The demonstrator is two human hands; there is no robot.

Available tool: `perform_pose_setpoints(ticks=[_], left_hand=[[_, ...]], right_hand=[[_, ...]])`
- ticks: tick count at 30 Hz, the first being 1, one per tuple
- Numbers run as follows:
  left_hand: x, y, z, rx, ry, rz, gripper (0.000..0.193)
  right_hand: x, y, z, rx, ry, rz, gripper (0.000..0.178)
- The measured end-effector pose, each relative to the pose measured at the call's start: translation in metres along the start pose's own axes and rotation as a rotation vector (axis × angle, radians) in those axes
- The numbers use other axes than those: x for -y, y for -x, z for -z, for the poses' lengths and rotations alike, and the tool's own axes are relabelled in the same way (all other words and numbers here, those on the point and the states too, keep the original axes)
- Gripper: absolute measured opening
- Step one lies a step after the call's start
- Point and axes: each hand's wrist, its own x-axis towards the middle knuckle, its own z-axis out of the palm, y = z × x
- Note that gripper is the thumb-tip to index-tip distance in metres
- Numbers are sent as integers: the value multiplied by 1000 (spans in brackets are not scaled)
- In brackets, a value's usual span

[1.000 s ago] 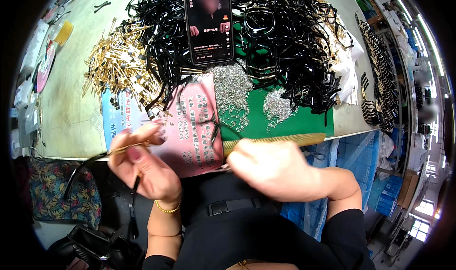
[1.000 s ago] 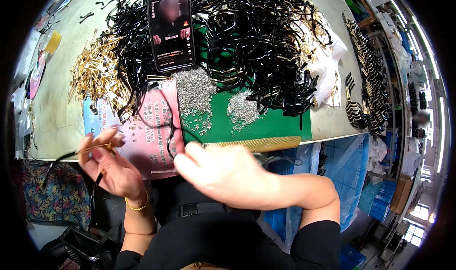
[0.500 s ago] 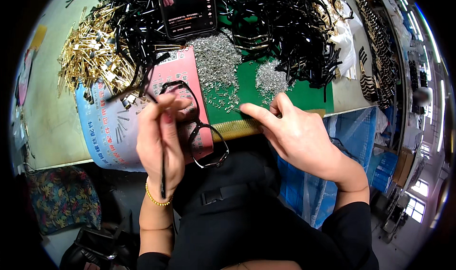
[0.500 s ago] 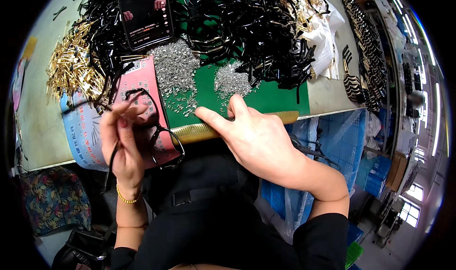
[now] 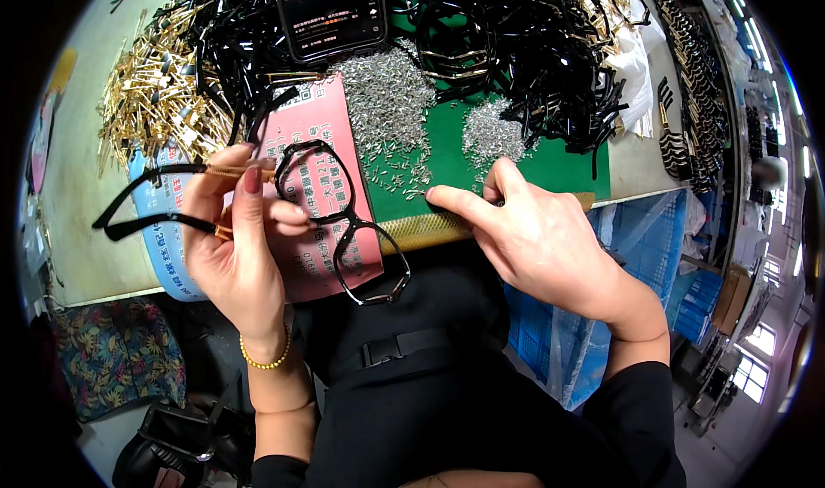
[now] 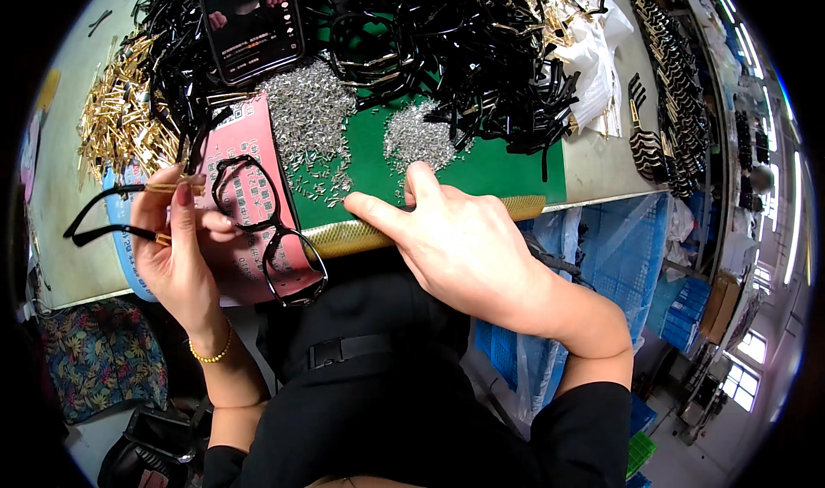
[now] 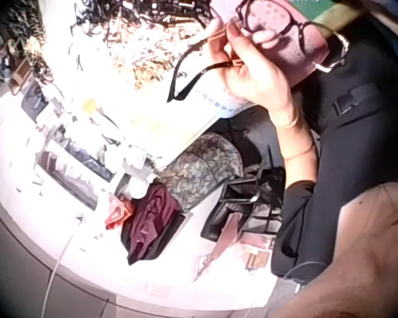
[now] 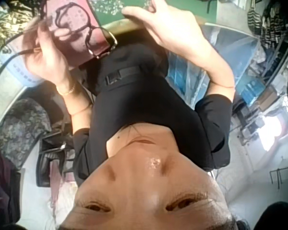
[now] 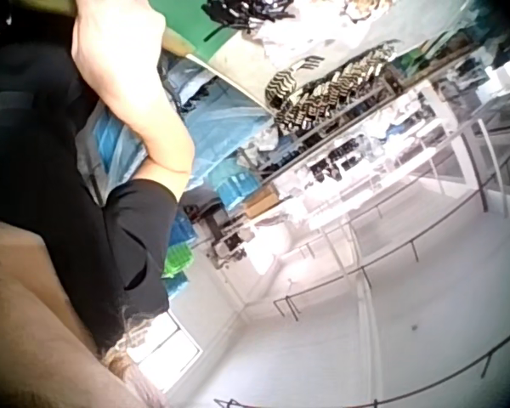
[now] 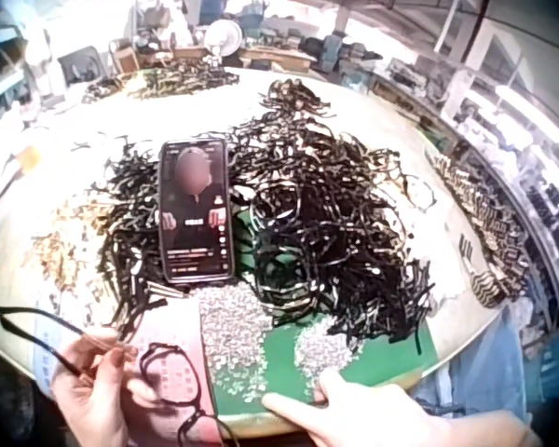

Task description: The person assembles eyeglasses by hand, attaching temples to frames and securing them with screws. They repeatedly pick up parts from a table, align components, and tighten screws using a small screwdriver.

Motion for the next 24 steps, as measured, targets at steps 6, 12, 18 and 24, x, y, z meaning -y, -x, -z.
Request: perform_pose_setpoints(ticks=[6,12,18,24], left_hand=[[5,-24,-10,67,-11,39,23],[-6,-7,4,402,-202,219,18],[-3,1,4,395,-99,179,12],[-4,3,3,410,-159,165,15]], right_hand=[[3,-4,0,18,88,47,67],[5,-1,10,83,-129,48,68],[20,-25,3,16,-85,212,67],[16,-35,-2,2,-11,252,68]])
